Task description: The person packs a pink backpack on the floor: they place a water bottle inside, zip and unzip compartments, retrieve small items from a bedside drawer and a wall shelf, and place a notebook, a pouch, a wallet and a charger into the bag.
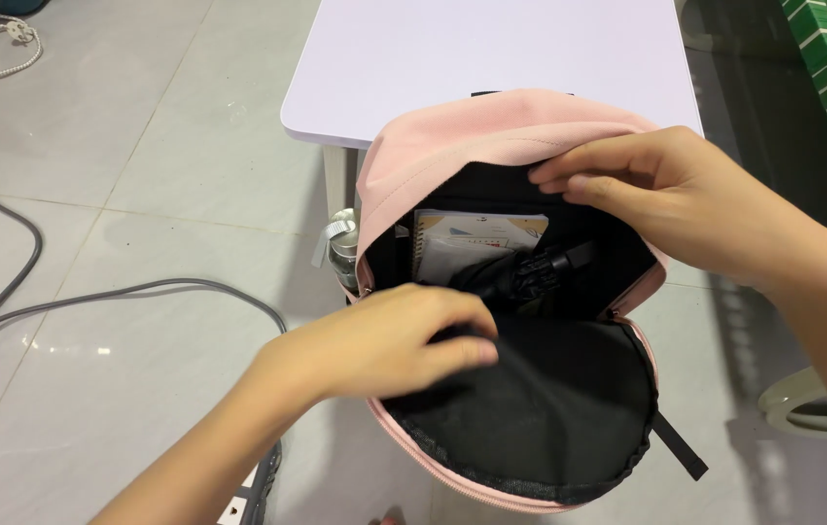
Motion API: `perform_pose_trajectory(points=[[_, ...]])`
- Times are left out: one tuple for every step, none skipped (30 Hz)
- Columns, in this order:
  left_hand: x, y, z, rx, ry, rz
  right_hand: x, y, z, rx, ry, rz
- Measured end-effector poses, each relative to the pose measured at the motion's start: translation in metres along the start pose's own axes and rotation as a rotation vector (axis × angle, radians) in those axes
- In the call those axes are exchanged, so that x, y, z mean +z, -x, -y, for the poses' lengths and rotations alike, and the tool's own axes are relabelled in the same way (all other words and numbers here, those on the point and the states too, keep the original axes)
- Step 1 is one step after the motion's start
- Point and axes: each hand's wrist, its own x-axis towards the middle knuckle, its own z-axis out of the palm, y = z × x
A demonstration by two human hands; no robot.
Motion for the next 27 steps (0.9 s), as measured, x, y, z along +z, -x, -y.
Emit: perform_pose_trajectory(points=[[0.003,-0.010,0.004,-0.038,-0.139,-0.065,0.001,-0.002,0.003,0.025,0.004,0.023],[0.007,-0.018,0.009,-0.094,-0.196,-0.031,0.003,-0.003,0.007,0.174,-0.028,0.058],[0.011,-0.027,0.013,-0.150,-0.252,0.003,0.005,-0.003,0.011,0.324,-0.062,0.092],[0.016,-0.034,0.017,-0.205,-0.308,0.036,0.007,-0.004,0.014,0.393,-0.068,0.157],[0.020,-0.040,0.020,-0.238,-0.383,0.103,0.010,-0.004,0.018,0.462,-0.070,0.224],[0.025,-0.044,0.023,-0.270,-0.458,0.171,0.015,-0.006,0.021,0.449,-0.045,0.323],[0.030,-0.047,0.026,-0.302,-0.533,0.239,0.017,-0.007,0.023,0.434,-0.021,0.422],[0.033,-0.049,0.029,-0.310,-0.547,0.256,0.022,-0.008,0.025,0.493,0.090,0.428],[0.037,-0.049,0.032,-0.318,-0.561,0.273,0.031,-0.010,0.025,0.551,0.199,0.431],[0.039,-0.050,0.035,-0.327,-0.575,0.290,0.037,-0.011,0.025,0.607,0.308,0.431],[0.041,-0.052,0.037,-0.341,-0.593,0.262,0.039,-0.012,0.023,0.599,0.391,0.440],[0.041,-0.053,0.040,-0.357,-0.610,0.232,0.042,-0.013,0.021,0.588,0.475,0.449],[0.041,-0.054,0.042,-0.373,-0.627,0.202,0.045,-0.015,0.019,0.576,0.559,0.457],[0.040,-0.055,0.045,-0.394,-0.605,0.221,0.048,-0.016,0.016,0.575,0.565,0.484],[0.037,-0.057,0.048,-0.415,-0.583,0.241,0.050,-0.017,0.013,0.574,0.571,0.511],[0.035,-0.058,0.050,-0.434,-0.561,0.260,0.051,-0.018,0.010,0.574,0.577,0.538],[0.032,-0.058,0.052,-0.443,-0.515,0.274,0.053,-0.019,0.006,0.577,0.580,0.541],[0.029,-0.057,0.054,-0.451,-0.471,0.288,0.055,-0.020,0.003,0.580,0.582,0.542],[0.026,-0.056,0.056,-0.457,-0.426,0.301,0.057,-0.022,-0.001,0.584,0.584,0.544],[0.024,-0.055,0.056,-0.430,-0.447,0.317,0.058,-0.023,-0.005,0.501,0.632,0.554],[0.021,-0.053,0.056,-0.404,-0.468,0.333,0.058,-0.025,-0.008,0.417,0.679,0.561],[0.019,-0.052,0.056,-0.375,-0.491,0.348,0.057,-0.026,-0.011,0.334,0.724,0.565],[0.016,-0.051,0.056,-0.378,-0.468,0.365,0.057,-0.026,-0.015,0.369,0.717,0.568],[0.014,-0.049,0.055,-0.382,-0.443,0.384,0.057,-0.026,-0.018,0.404,0.708,0.574],[0.013,-0.048,0.054,-0.385,-0.417,0.403,0.057,-0.026,-0.022,0.438,0.698,0.580],[0.012,-0.047,0.052,-0.387,-0.420,0.435,0.058,-0.025,-0.025,0.411,0.704,0.571],[0.012,-0.047,0.051,-0.389,-0.423,0.466,0.059,-0.024,-0.029,0.384,0.709,0.562]])
